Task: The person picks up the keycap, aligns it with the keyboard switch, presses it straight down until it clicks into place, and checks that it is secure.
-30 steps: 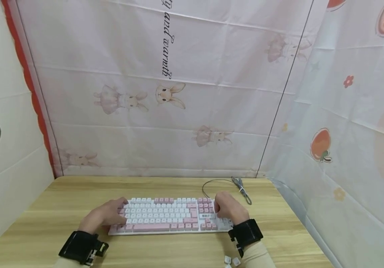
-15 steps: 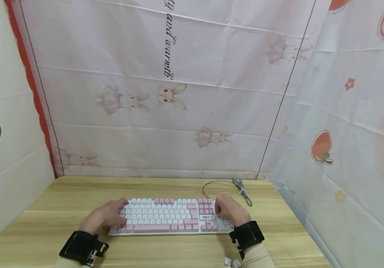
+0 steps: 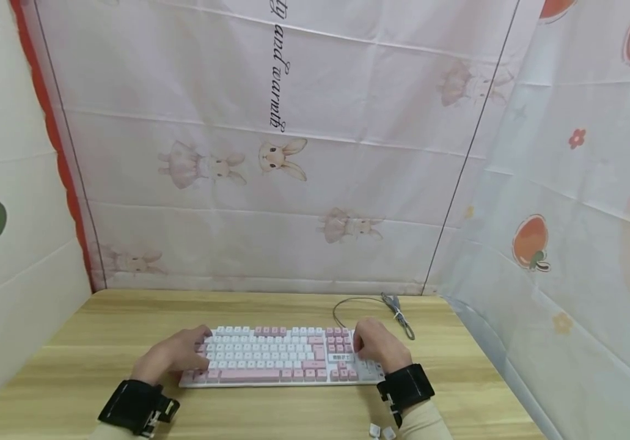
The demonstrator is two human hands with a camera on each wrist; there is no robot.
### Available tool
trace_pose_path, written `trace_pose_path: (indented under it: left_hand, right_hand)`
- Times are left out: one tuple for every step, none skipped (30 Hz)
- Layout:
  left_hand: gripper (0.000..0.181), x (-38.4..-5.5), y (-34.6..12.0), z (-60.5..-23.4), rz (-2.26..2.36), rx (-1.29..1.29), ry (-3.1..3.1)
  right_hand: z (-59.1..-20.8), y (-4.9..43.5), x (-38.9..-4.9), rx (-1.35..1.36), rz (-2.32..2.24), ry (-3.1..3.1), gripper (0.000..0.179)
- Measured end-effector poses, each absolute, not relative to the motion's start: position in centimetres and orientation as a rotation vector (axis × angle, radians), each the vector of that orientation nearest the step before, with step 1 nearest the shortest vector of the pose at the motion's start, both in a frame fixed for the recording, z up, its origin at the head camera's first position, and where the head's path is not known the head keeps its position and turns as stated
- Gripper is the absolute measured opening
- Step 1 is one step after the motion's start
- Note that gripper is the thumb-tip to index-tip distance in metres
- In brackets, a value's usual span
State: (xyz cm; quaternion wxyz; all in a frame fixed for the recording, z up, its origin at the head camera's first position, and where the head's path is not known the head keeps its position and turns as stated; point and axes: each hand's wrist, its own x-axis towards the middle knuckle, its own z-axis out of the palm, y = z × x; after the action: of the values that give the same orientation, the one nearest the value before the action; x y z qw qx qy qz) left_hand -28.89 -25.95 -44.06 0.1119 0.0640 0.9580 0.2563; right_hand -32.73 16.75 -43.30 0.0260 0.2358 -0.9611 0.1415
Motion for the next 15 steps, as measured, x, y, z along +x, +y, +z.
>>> trace_pose_path:
  left_hand:
    - [0.066,-28.85,-25.92,-44.11,0.751,0.183,2.808]
    - [0.066,-28.82,-25.9,-44.16,0.75,0.179,2.805]
    - [0.066,-28.81,-25.89,-44.19,0.751,0.176,2.803]
    - [0.066,-28.78,-25.9,-44.24,0.751,0.179,2.803]
    - [0.066,-28.78,-25.91,-44.26,0.752,0.183,2.803]
    - [0.065,-28.79,-25.91,-44.26,0.753,0.19,2.805]
    - [0.065,-28.81,-25.92,-44.24,0.755,0.196,2.806]
    - [0.066,-28.83,-25.93,-44.22,0.757,0.2,2.807]
    - [0.066,-28.87,-25.93,-44.19,0.759,0.205,2.807]
    - [0.066,-28.89,-25.95,-44.18,0.76,0.21,2.807]
    - [0.066,-28.93,-25.95,-44.14,0.762,0.21,2.808]
    - [0.067,-28.97,-25.94,-44.1,0.762,0.21,2.808]
    - [0.067,-28.99,-25.95,-44.09,0.759,0.211,2.81]
    - [0.066,-28.99,-25.98,-44.12,0.757,0.213,2.811]
    - [0.066,-28.97,-25.99,-44.14,0.754,0.212,2.812]
  right_hand:
    - [-43.33,16.77,-32.67,0.714,0.44,-2.974,0.023]
    - [-43.38,16.78,-32.66,0.701,0.443,-2.973,0.023]
    - [-43.38,16.8,-32.63,0.693,0.432,-2.966,0.023]
    - [-43.38,16.81,-32.62,0.683,0.424,-2.962,0.024]
    - [-43.38,16.83,-32.62,0.671,0.42,-2.96,0.024]
    - [-43.36,16.84,-32.61,0.657,0.417,-2.96,0.024]
    - [-43.32,16.84,-32.59,0.644,0.42,-2.963,0.024]
    - [-43.3,16.84,-32.59,0.637,0.423,-2.966,0.024]
    - [-43.27,16.83,-32.56,0.63,0.424,-2.972,0.024]
    - [-43.25,16.81,-32.53,0.618,0.431,-2.983,0.025]
    - [-43.23,16.79,-32.52,0.608,0.433,-2.991,0.025]
    - [-43.2,16.76,-32.47,0.601,0.435,-2.996,0.025]
    - [-43.19,16.73,-32.46,0.596,0.435,-2.999,0.025]
    - [-43.2,16.69,-32.44,0.593,0.43,-3.001,0.025]
    - [-43.21,16.64,-32.41,0.59,0.426,-3.002,0.026]
